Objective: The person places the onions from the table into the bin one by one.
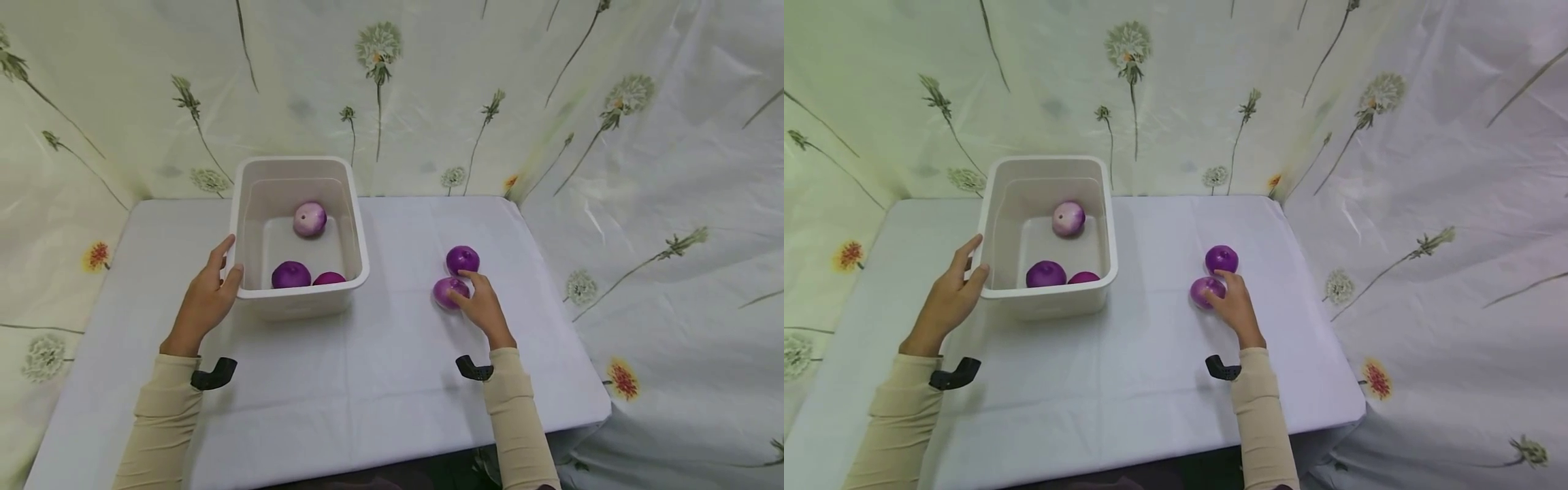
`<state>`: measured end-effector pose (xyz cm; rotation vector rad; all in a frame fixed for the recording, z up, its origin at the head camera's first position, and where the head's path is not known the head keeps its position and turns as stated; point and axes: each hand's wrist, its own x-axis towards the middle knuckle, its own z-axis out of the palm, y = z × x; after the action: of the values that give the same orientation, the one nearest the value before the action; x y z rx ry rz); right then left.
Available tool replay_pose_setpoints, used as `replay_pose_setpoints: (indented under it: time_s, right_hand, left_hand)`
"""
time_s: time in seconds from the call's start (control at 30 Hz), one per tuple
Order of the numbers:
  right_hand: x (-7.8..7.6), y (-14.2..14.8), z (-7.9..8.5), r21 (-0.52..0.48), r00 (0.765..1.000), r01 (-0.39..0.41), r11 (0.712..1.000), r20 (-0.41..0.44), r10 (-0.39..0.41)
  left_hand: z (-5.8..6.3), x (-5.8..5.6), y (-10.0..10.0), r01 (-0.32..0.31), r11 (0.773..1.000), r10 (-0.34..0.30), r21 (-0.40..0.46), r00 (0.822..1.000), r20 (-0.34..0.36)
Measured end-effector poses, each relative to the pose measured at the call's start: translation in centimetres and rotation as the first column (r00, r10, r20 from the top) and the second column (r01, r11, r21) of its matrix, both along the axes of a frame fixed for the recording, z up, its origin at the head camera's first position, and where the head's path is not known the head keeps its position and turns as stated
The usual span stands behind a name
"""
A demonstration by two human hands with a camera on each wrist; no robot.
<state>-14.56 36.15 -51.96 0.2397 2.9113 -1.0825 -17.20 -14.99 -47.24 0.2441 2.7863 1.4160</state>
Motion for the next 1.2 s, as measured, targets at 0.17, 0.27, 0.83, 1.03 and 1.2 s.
replay_pose_setpoints:
  time_s: [0.17,0.27,0.83,1.03,1.2]
  right_hand:
    - [0.0,0.0,-0.6,0.003,0.999,0.009,1.000,0.035,-0.009]
    - [0.0,0.0,-1.0,0.006,0.999,0.006,1.000,0.047,-0.006]
    - [0.3,-0.1,-1.9,-0.015,0.994,0.031,0.999,0.101,-0.030]
    - [0.2,-0.2,-1.7,-0.014,0.994,0.036,0.999,0.107,-0.034]
    - [-0.1,-0.5,-0.9,-0.011,0.997,0.024,1.000,0.077,-0.023]
  left_hand:
    - [0.0,0.0,0.0,-0.002,1.000,0.002,0.006,1.000,0.010]
    - [0.0,0.0,0.0,0.006,1.000,-0.006,0.009,1.000,0.012]
    - [-0.4,-0.2,-0.1,0.016,1.000,-0.016,0.013,1.000,-0.013]
    - [-0.4,-0.2,-0.2,0.011,1.000,-0.011,0.005,1.000,-0.007]
    - [-0.3,-0.3,-0.2,0.009,1.000,-0.009,0.003,1.000,-0.014]
